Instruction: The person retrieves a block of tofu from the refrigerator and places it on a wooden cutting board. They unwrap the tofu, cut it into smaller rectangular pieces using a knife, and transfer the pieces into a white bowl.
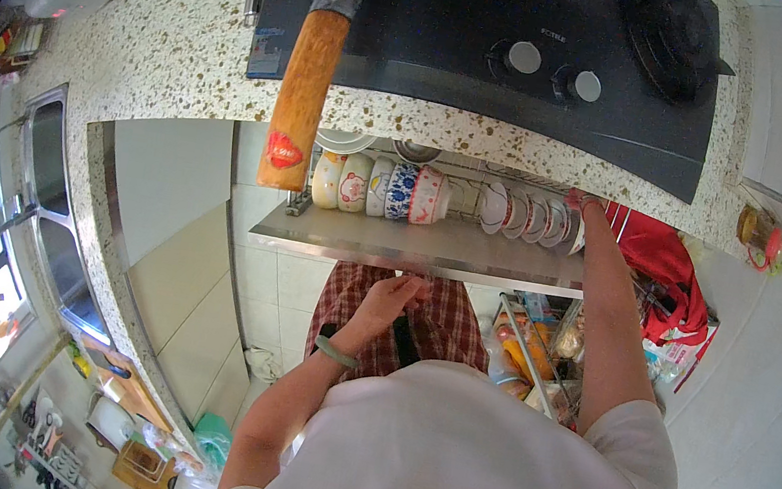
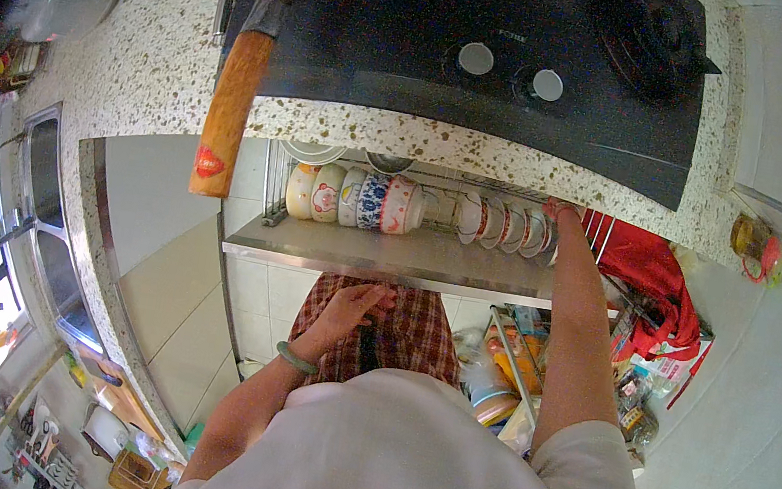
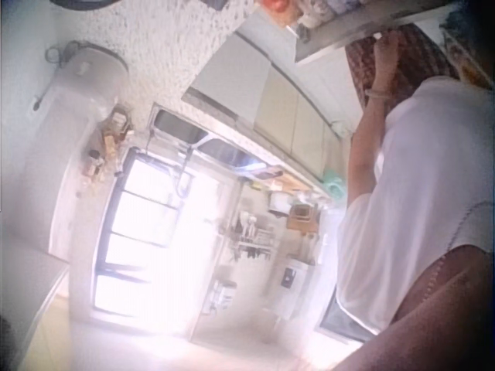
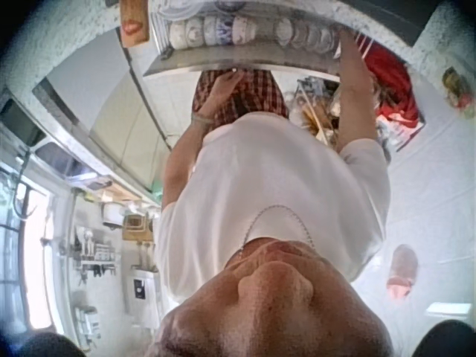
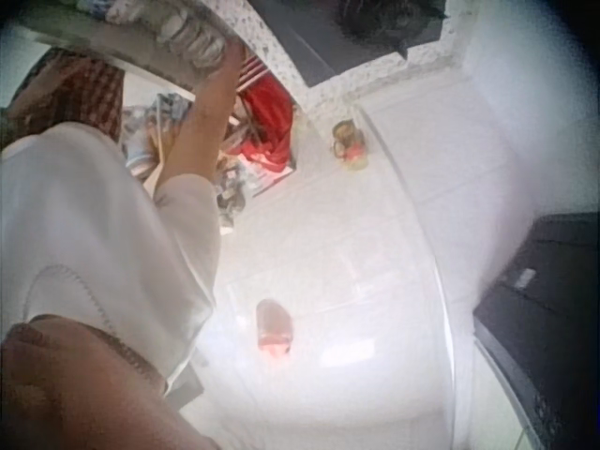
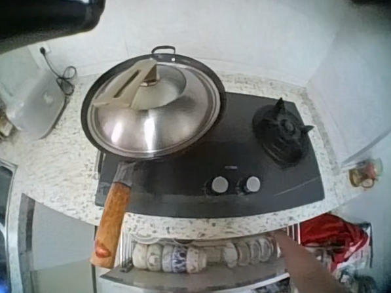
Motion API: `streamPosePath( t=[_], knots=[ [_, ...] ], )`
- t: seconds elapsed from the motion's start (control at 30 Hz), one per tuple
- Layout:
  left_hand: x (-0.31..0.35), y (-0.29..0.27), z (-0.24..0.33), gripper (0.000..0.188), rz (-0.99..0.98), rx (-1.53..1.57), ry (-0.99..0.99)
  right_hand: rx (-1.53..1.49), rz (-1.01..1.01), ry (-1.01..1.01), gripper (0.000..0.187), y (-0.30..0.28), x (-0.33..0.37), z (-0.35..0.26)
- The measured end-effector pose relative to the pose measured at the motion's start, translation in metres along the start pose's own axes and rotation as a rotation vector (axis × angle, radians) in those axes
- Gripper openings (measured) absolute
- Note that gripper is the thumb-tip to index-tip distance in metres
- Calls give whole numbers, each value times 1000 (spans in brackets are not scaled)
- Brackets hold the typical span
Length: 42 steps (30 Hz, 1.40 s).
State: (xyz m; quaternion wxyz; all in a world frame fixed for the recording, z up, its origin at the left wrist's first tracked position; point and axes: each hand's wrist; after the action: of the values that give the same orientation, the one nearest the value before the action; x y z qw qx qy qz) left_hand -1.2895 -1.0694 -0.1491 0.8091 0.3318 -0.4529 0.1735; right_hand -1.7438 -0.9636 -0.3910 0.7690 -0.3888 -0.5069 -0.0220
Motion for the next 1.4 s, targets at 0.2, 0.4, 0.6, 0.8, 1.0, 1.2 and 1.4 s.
streamPosePath(
  t=[0.2, 0.4, 0.6, 0.8, 1.0, 1.2, 1.4],
  knots=[
    [-12, -14, -26, 38, -8, 29, 193, -20, -8, 40, 35, -7, 4, -7],
    [-10, -30, -37, 41, 22, 136, 24, -38, 41, 68, 35, 0, 20, -24],
    [1, -39, -35, 39, 131, 302, 36, -151, 217, 163, 34, 22, 53, -30],
    [-3, -61, -46, 38, 107, 273, 166, -295, 343, 106, 68, 20, 118, -37],
    [14, -54, -28, 38, 109, 282, 156, -123, 383, -66, 81, 7, 201, -25],
    [-18, -71, -47, 35, 81, 290, 173, -442, 346, -451, 54, 5, 282, -35],
    [-28, -68, -23, 34, 133, 347, 248, -1264, -247, -584, 48, -59, 364, -117]
  ],
)
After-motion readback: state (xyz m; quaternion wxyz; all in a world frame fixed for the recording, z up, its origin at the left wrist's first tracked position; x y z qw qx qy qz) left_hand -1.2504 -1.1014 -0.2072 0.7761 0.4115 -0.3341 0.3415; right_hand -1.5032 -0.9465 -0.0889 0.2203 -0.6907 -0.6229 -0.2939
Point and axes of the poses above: each hand's wrist, its own x-axis away from the middle knuckle, its own y-axis out of the palm, z = x × y, and after that the axes turned 15 degrees about -z, right-handed
